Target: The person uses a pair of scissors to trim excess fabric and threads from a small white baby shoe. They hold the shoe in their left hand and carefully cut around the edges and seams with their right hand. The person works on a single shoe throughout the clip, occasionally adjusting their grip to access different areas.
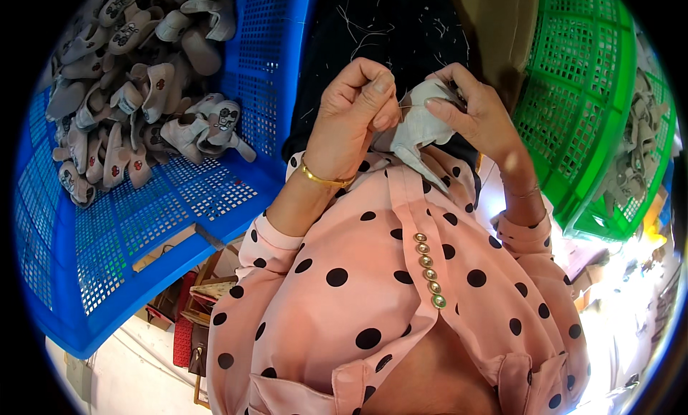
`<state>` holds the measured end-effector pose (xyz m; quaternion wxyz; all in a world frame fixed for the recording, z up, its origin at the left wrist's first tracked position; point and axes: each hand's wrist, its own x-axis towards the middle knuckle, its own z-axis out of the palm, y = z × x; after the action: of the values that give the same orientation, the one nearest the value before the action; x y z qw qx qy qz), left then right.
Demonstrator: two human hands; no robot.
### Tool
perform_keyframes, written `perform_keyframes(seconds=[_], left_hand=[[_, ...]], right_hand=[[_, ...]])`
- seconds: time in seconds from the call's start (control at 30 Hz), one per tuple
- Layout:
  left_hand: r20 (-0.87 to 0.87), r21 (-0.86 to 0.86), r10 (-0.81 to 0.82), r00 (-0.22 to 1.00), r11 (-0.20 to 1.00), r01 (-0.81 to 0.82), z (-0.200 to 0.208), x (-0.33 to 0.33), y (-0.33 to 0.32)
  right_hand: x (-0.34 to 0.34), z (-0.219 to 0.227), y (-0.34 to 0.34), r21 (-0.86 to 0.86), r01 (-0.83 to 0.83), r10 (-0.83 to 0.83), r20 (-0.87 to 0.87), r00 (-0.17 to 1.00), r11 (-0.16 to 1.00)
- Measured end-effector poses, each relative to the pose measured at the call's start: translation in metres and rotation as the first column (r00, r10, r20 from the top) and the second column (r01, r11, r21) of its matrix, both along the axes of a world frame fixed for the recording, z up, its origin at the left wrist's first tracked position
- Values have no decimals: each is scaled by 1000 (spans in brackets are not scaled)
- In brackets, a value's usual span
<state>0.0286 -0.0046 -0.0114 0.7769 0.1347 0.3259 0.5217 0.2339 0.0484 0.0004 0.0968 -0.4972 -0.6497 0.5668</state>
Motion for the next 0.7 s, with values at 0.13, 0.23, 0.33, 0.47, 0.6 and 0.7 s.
perform_keyframes(seconds=[0.13, 0.23, 0.33, 0.47, 0.6, 0.7], left_hand=[[-150, 27, 28, 988, 999, -24, -4, -3, -3], [-661, 86, 80, 746, 996, -30, 0, 1, -8], [-882, 239, 100, 461, 938, 252, -6, -10, -10], [-905, 236, 94, 414, 922, 307, -5, -2, -6], [-900, 287, 143, 413, 906, 312, -13, -2, -4], [-877, 276, 110, 468, 912, 303, -13, -4, -5]], right_hand=[[0, -2, -4, 7, 18, -18, 20, 1000, 1000], [7, -8, -6, -17, 68, -68, -9, 998, 998], [8, -9, -5, -50, 90, -92, -24, 996, 995], [5, -8, -5, -38, 103, -105, -49, 993, 994], [0, -1, -1, -17, 54, -54, 1, 999, 998], [1, 2, 2, -23, 35, -34, 41, 999, 999]])
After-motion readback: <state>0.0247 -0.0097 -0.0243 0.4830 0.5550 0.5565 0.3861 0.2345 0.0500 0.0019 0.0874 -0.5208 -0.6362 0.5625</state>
